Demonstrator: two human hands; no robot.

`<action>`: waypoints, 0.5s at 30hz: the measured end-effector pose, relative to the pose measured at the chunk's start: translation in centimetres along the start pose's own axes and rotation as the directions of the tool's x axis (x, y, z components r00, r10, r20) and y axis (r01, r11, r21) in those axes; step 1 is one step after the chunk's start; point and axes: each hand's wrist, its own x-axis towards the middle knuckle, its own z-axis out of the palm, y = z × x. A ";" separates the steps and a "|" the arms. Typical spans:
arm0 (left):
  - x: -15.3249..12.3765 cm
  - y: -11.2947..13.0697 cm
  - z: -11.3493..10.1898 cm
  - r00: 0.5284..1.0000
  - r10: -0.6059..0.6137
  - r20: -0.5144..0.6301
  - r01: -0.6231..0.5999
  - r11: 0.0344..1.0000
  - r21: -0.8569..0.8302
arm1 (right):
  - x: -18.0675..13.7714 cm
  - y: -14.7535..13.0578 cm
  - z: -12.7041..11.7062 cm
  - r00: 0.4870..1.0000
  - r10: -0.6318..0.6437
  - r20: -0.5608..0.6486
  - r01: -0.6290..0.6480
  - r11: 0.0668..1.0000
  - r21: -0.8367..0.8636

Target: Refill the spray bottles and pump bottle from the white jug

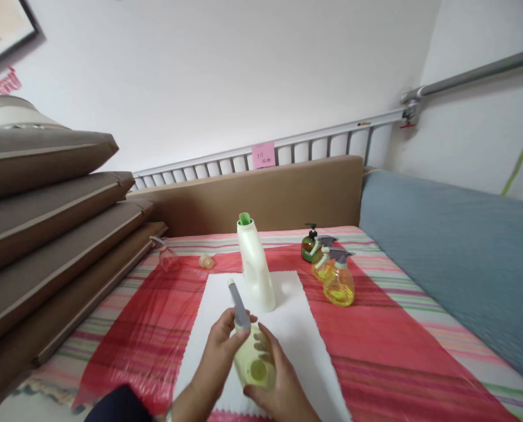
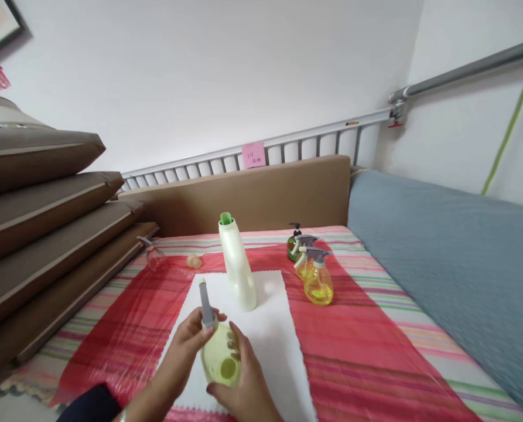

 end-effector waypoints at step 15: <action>0.3 -0.2 -0.5 0.989 0.017 -0.148 -0.019 1.000 -0.012 | 0.0 0.1 0.2 1.000 -0.028 -0.009 0.027 0.997 -0.076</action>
